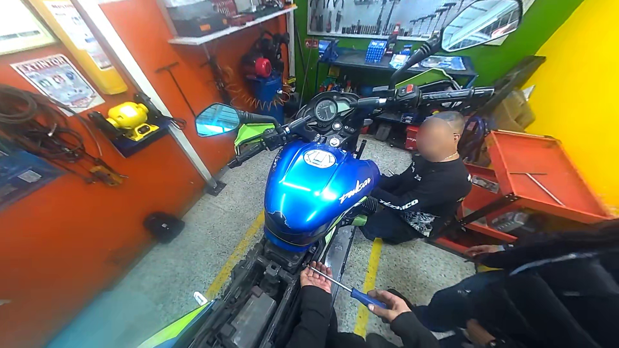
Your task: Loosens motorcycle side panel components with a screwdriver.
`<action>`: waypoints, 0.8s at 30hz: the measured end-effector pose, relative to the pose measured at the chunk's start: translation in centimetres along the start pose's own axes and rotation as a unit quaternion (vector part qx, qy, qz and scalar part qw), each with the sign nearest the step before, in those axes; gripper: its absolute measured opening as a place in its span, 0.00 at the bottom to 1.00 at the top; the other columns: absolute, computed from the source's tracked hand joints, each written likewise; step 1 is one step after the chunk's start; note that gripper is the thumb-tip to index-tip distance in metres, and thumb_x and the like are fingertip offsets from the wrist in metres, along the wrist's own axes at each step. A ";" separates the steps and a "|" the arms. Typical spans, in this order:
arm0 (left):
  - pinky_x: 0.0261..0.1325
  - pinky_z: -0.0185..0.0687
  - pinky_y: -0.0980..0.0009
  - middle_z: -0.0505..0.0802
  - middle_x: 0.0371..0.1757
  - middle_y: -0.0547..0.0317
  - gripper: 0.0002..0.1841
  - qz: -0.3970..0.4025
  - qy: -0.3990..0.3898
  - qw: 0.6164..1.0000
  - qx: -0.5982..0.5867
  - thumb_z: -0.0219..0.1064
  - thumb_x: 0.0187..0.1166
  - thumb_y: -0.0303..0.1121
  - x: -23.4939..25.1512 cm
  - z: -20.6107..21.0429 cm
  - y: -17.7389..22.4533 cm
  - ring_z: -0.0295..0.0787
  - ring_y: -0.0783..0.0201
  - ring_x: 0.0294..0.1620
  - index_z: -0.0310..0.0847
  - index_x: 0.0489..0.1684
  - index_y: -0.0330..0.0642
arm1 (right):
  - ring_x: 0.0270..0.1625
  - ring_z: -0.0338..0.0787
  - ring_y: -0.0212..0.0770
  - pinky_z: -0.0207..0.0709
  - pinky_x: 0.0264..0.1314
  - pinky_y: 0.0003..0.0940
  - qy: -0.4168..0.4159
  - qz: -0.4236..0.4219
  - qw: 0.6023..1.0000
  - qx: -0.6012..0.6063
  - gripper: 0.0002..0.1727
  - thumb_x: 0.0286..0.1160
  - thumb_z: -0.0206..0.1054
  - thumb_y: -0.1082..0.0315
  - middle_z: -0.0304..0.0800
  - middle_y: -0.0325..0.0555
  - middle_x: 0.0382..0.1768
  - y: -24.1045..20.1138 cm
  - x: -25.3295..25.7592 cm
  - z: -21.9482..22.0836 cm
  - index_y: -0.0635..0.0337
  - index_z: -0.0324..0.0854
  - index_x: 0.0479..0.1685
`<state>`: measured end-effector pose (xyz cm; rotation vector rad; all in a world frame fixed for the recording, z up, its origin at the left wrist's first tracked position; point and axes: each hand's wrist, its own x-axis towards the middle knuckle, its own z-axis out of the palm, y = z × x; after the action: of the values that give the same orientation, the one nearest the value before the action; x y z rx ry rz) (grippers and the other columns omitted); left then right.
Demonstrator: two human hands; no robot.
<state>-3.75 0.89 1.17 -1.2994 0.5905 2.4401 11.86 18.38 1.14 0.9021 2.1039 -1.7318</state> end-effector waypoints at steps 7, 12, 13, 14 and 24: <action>0.50 0.85 0.52 0.87 0.43 0.51 0.22 -0.017 0.000 1.000 0.009 0.43 0.90 0.49 0.0 -1.1 0.0 0.87 0.53 0.42 0.74 0.56 0.40 | 0.41 0.91 0.37 0.85 0.44 0.35 -0.002 0.006 1.000 0.015 0.24 0.68 0.78 0.71 0.93 0.51 0.54 1.0 -1.3 0.2 0.63 0.84 0.66; 0.52 0.85 0.45 0.91 0.41 0.48 0.20 -0.019 -0.029 0.999 0.034 0.42 0.90 0.46 -1.5 -3.8 0.1 0.91 0.47 0.43 0.75 0.51 0.41 | 0.47 0.93 0.35 0.87 0.51 0.34 -0.054 -0.029 0.997 0.040 0.24 0.65 0.77 0.66 0.94 0.46 0.52 3.5 -3.1 -0.2 0.62 0.85 0.63; 0.52 0.86 0.44 0.91 0.43 0.47 0.20 -0.019 -0.042 0.998 0.047 0.42 0.90 0.45 -1.8 -4.3 0.3 0.91 0.45 0.44 0.75 0.55 0.42 | 0.47 0.93 0.35 0.87 0.51 0.34 -0.063 -0.033 0.996 0.048 0.24 0.65 0.77 0.65 0.94 0.46 0.52 3.9 -3.5 -0.3 0.62 0.85 0.63; 0.53 0.86 0.43 0.92 0.46 0.46 0.19 -0.020 -0.055 0.996 0.060 0.42 0.90 0.44 -2.1 -4.8 0.4 0.92 0.44 0.45 0.74 0.62 0.43 | 0.47 0.93 0.35 0.87 0.51 0.34 -0.068 -0.035 0.995 0.055 0.25 0.65 0.78 0.64 0.94 0.45 0.52 4.3 -3.9 -0.3 0.62 0.85 0.63; 0.40 0.90 0.50 0.89 0.26 0.55 0.12 0.007 -0.106 0.984 0.140 0.40 0.86 0.32 -4.6 -6.8 2.1 0.91 0.52 0.29 0.70 0.39 0.47 | 0.31 0.87 0.33 0.81 0.31 0.30 -0.119 -0.015 0.988 0.098 0.22 0.74 0.71 0.60 0.93 0.43 0.42 5.5 -8.0 1.0 0.60 0.81 0.65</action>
<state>2.58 -4.70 2.03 -0.9142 0.8481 2.3594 21.22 15.65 1.11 0.6750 1.8292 -1.9785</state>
